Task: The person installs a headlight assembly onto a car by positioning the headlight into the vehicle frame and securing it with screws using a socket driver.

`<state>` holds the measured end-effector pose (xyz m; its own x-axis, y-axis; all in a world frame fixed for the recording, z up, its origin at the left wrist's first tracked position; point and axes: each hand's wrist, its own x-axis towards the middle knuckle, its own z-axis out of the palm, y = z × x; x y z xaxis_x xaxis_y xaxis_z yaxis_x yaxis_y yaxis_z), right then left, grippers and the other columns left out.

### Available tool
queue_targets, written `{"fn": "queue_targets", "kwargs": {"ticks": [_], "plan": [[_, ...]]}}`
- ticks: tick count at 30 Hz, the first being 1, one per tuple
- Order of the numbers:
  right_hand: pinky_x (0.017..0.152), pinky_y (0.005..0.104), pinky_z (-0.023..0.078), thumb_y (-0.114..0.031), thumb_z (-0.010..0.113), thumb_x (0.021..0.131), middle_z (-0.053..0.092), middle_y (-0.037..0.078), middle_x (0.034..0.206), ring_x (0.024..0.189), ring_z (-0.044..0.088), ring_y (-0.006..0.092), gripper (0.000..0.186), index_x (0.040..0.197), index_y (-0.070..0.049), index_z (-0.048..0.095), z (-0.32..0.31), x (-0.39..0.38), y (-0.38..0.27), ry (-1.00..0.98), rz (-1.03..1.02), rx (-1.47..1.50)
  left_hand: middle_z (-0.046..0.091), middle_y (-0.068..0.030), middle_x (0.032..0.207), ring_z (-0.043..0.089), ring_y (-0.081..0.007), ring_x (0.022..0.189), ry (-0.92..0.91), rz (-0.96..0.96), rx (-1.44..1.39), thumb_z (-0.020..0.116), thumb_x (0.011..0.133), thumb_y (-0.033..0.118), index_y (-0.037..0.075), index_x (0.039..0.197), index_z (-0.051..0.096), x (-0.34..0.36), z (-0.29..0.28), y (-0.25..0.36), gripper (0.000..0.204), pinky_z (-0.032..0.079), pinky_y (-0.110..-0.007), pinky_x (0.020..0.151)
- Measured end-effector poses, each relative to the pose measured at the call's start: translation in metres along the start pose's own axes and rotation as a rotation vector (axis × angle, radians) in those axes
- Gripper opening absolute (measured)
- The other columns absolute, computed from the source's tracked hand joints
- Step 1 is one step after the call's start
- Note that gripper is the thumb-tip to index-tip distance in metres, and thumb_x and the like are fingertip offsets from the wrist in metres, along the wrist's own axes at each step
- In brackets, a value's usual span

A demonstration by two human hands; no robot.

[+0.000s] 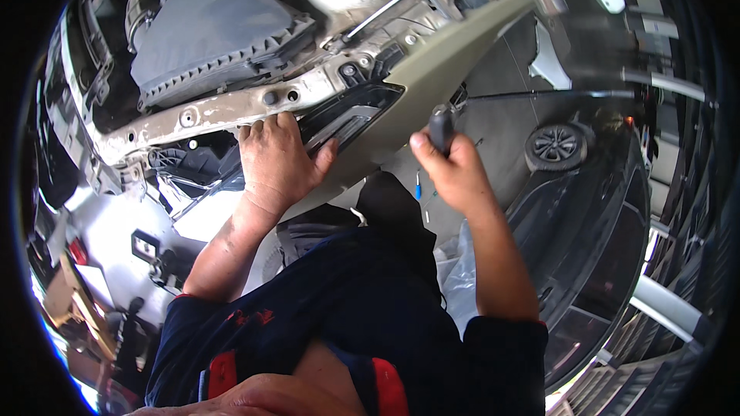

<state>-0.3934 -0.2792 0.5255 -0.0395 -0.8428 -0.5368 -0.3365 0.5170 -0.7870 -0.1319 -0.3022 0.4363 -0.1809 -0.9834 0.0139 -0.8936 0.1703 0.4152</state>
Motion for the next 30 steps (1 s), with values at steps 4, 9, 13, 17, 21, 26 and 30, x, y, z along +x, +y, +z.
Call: {"fn": "queue_targets", "kwargs": {"ticks": [4, 9, 13, 17, 21, 26, 30], "plan": [[0.06, 0.0295, 0.042, -0.032, 0.07, 0.099, 0.052, -0.005, 0.071, 0.068, 0.047, 0.0066, 0.03, 0.094, -0.003, 0.064, -0.01, -0.035, 0.09, -0.019, 0.08, -0.278, 0.068, -0.023, 0.096, 0.068, -0.0385, 0.096, -0.034, 0.021, 0.109, 0.077, 0.073, 0.064, -0.005, 0.1, 0.06, -0.005, 0.002, 0.01, 0.076, 0.047, -0.051, 0.094], [0.074, 0.0391, 0.053, -0.03, 0.07, 0.095, 0.072, 0.017, 0.086, 0.078, 0.069, 0.0306, 0.035, 0.106, 0.003, 0.067, -0.02, -0.058, 0.202, -0.113, 0.105, -0.392, 0.073, -0.0274, 0.094, 0.074, -0.04, 0.093, -0.327, -0.005, 0.176, 0.081, 0.074, 0.064, -0.013, 0.111, 0.058, 0.003, -0.019, 0.007, 0.088, 0.06, -0.047, 0.084], [0.076, 0.0422, 0.055, -0.029, 0.073, 0.092, 0.073, 0.024, 0.092, 0.086, 0.073, 0.039, 0.038, 0.111, 0.004, 0.068, -0.052, -0.074, 0.301, -0.09, 0.036, -0.354, 0.075, -0.0213, 0.099, 0.076, -0.0304, 0.087, -0.617, -0.199, 0.254, 0.079, 0.084, 0.055, -0.002, 0.123, 0.06, 0.021, -0.034, 0.036, 0.072, 0.061, -0.041, 0.081], [0.073, 0.0454, 0.054, -0.03, 0.073, 0.092, 0.071, 0.024, 0.088, 0.081, 0.071, 0.0405, 0.035, 0.104, 0.003, 0.068, -0.079, -0.09, 0.399, -0.072, 0.04, -0.321, 0.074, -0.0199, 0.103, 0.073, -0.0318, 0.097, -0.616, -0.147, 0.305, 0.076, 0.088, 0.057, 0.003, 0.119, 0.066, 0.022, -0.023, 0.036, 0.064, 0.056, -0.043, 0.087], [0.07, 0.0452, 0.051, -0.031, 0.071, 0.093, 0.069, 0.021, 0.079, 0.075, 0.068, 0.0371, 0.035, 0.094, 0.003, 0.067, -0.102, -0.103, 0.468, -0.079, 0.166, -0.431, 0.073, -0.0187, 0.104, 0.071, -0.0329, 0.099, -0.597, -0.259, 0.256, 0.077, 0.084, 0.061, 0.002, 0.121, 0.065, 0.013, -0.019, 0.03, 0.071, 0.053, -0.042, 0.09], [0.054, 0.0387, 0.044, -0.031, 0.07, 0.095, 0.057, 0.003, 0.066, 0.057, 0.055, 0.0193, 0.031, 0.084, -0.003, 0.062, -0.101, -0.117, 0.524, 0.085, 0.395, -0.302, 0.074, -0.0168, 0.1, 0.072, -0.0299, 0.095, -0.528, -0.155, 0.122, 0.078, 0.082, 0.059, 0.0, 0.113, 0.068, 0.011, -0.017, 0.025, 0.067, 0.054, -0.041, 0.087], [0.039, 0.0247, 0.027, -0.03, 0.067, 0.097, 0.037, -0.008, 0.06, 0.043, 0.031, 0.0058, 0.028, 0.081, -0.016, 0.049, -0.058, -0.145, 0.519, 0.266, 0.754, 0.296, 0.075, -0.0188, 0.096, 0.074, -0.0331, 0.093, -0.531, 0.012, 0.048, 0.075, 0.084, 0.061, 0.003, 0.112, 0.07, 0.012, -0.013, 0.007, 0.064, 0.055, -0.042, 0.085]]}}
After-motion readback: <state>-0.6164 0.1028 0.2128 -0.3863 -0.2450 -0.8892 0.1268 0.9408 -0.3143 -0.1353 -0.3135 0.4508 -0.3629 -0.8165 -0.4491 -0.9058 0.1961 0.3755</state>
